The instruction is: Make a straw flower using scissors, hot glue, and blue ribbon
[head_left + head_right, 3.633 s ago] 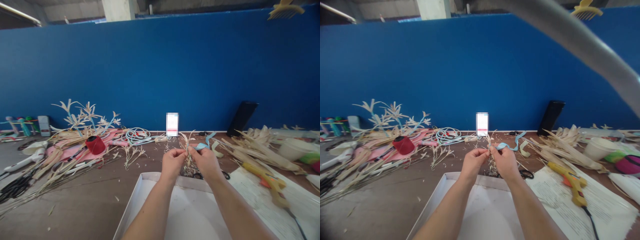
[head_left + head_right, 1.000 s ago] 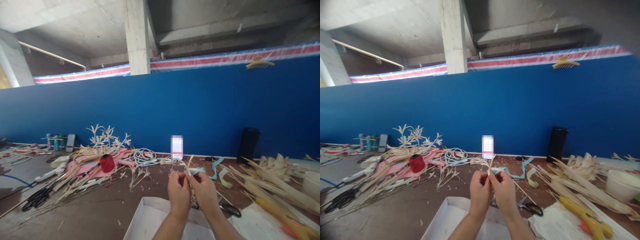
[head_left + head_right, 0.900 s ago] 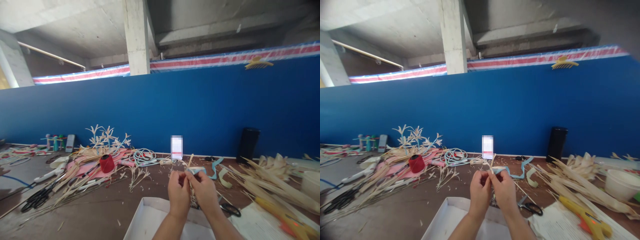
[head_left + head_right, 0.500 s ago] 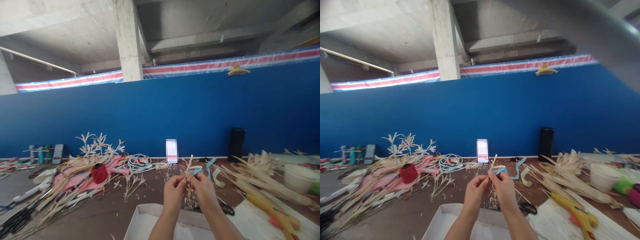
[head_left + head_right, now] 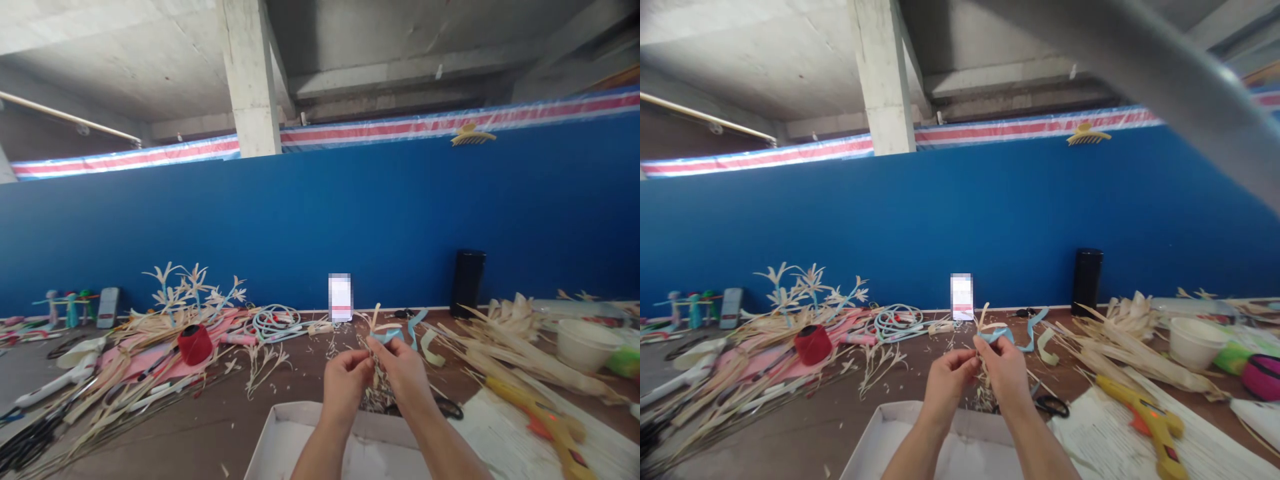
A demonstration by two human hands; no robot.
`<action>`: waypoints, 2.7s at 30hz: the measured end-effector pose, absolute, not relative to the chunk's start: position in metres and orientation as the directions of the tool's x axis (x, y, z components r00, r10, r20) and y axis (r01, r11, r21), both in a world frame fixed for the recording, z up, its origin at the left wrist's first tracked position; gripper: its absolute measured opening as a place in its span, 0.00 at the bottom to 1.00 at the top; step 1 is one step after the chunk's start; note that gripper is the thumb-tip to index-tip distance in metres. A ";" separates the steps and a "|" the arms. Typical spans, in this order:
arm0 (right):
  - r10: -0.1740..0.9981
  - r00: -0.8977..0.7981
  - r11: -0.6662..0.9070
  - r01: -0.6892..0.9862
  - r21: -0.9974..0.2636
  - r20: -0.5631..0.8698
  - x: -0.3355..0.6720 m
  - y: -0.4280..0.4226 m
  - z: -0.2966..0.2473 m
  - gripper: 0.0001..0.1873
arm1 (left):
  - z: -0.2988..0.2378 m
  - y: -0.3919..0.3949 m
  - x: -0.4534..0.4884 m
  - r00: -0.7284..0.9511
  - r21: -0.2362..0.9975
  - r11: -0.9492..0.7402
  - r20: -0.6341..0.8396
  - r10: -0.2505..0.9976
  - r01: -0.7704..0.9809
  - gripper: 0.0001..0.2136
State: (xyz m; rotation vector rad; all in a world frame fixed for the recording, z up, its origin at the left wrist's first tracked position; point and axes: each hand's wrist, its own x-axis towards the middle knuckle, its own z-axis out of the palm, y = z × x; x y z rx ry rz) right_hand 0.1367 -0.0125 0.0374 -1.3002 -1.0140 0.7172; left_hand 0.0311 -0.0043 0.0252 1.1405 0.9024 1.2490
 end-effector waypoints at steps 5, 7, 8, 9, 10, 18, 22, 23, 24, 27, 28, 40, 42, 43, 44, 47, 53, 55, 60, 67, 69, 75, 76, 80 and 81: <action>0.906 0.388 0.126 0.140 -0.982 0.171 0.138 -0.012 0.036 0.20 | 0.024 -0.005 0.033 0.146 0.955 -0.013 0.059 0.987 -0.298 0.15; 0.910 0.377 0.127 0.148 -0.981 0.175 0.137 -0.012 0.037 0.19 | 0.023 -0.005 0.033 0.149 0.947 0.014 0.035 0.988 -0.320 0.15; 0.911 0.371 0.131 0.149 -0.980 0.178 0.137 -0.013 0.037 0.19 | 0.023 -0.005 0.032 0.153 0.943 0.028 0.025 0.988 -0.332 0.15; 0.913 0.366 0.134 0.152 -0.979 0.182 0.136 -0.013 0.038 0.19 | 0.022 -0.005 0.032 0.160 0.938 0.040 0.017 0.987 -0.345 0.15; 0.912 0.366 0.137 0.159 -0.978 0.187 0.136 -0.014 0.039 0.19 | 0.021 -0.005 0.032 0.168 0.933 0.054 0.006 0.986 -0.355 0.16; 0.897 0.383 0.147 0.209 -0.967 0.219 0.133 -0.016 0.039 0.19 | 0.014 -0.002 0.035 0.204 0.892 0.134 -0.048 0.978 -0.432 0.18; 0.892 0.402 0.107 0.250 -0.962 0.204 0.133 -0.015 0.035 0.20 | 0.011 -0.001 0.035 0.190 0.890 0.117 -0.035 0.981 -0.441 0.17; 0.891 0.404 0.105 0.259 -0.960 0.206 0.133 -0.015 0.035 0.20 | 0.011 -0.001 0.036 0.187 0.892 0.113 -0.032 0.982 -0.438 0.17; 0.890 0.405 0.105 0.266 -0.958 0.210 0.132 -0.015 0.035 0.19 | 0.011 -0.001 0.036 0.185 0.894 0.111 -0.033 0.982 -0.435 0.17; 0.881 0.415 0.104 0.299 -0.948 0.228 0.131 -0.017 0.038 0.19 | 0.011 -0.002 0.037 0.175 0.895 0.116 -0.043 0.984 -0.431 0.16; 0.875 0.424 0.102 0.315 -0.944 0.236 0.130 -0.017 0.038 0.19 | 0.012 -0.003 0.037 0.174 0.893 0.119 -0.047 0.984 -0.433 0.16; 0.835 0.489 0.042 0.400 -0.916 0.252 0.123 -0.021 0.041 0.21 | 0.014 -0.005 0.039 0.134 0.882 0.091 -0.032 0.991 -0.462 0.15; 0.833 0.493 0.036 0.406 -0.913 0.252 0.123 -0.021 0.041 0.21 | 0.013 -0.005 0.040 0.119 0.883 0.092 -0.041 0.992 -0.460 0.15; 0.834 0.490 0.037 0.412 -0.911 0.255 0.123 -0.021 0.041 0.21 | 0.013 -0.005 0.041 0.118 0.881 0.096 -0.046 0.992 -0.463 0.15; 0.836 0.486 0.039 0.413 -0.910 0.256 0.123 -0.020 0.040 0.21 | 0.012 -0.006 0.041 0.121 0.879 0.099 -0.047 0.992 -0.467 0.15; 0.862 0.453 0.061 0.353 -0.934 0.227 0.125 -0.017 0.035 0.21 | 0.011 -0.006 0.042 0.133 0.869 0.097 -0.036 0.991 -0.485 0.16; 0.905 0.413 0.080 0.060 -0.995 0.098 0.128 -0.010 0.026 0.19 | 0.012 -0.007 0.040 0.168 0.859 0.122 -0.043 0.985 -0.497 0.17; 0.909 0.413 0.069 -0.036 -0.997 0.048 0.128 -0.008 0.025 0.18 | 0.013 -0.008 0.040 0.220 0.846 0.157 -0.049 0.974 -0.509 0.17; 0.917 0.399 0.075 -0.210 -0.975 -0.016 0.129 -0.006 0.023 0.16 | 0.011 -0.007 0.039 0.266 0.865 0.241 -0.130 0.955 -0.441 0.18; 0.919 0.394 0.096 -0.272 -0.957 -0.020 0.130 -0.003 0.021 0.16 | 0.010 -0.006 0.038 0.247 0.899 0.211 -0.121 0.962 -0.382 0.19; 0.920 0.390 0.088 -0.308 -0.947 -0.041 0.130 -0.003 0.022 0.16 | 0.011 -0.007 0.039 0.247 0.909 0.171 -0.078 0.966 -0.380 0.18; 0.942 0.309 0.030 -0.461 -0.887 -0.129 0.129 -0.004 0.026 0.16 | 0.013 -0.008 0.040 0.212 0.944 0.098 -0.031 0.977 -0.315 0.16; 0.948 0.286 0.020 -0.486 -0.874 -0.138 0.128 -0.004 0.026 0.16 | 0.013 -0.008 0.040 0.212 0.944 0.101 -0.034 0.977 -0.313 0.16; 0.950 0.275 0.006 -0.490 -0.872 -0.148 0.129 -0.003 0.024 0.16 | 0.012 -0.008 0.040 0.215 0.945 0.095 -0.027 0.976 -0.313 0.15; 0.945 0.298 0.016 -0.455 -0.890 -0.136 0.130 -0.002 0.023 0.16 | 0.011 -0.008 0.039 0.211 0.950 0.083 -0.019 0.977 -0.301 0.14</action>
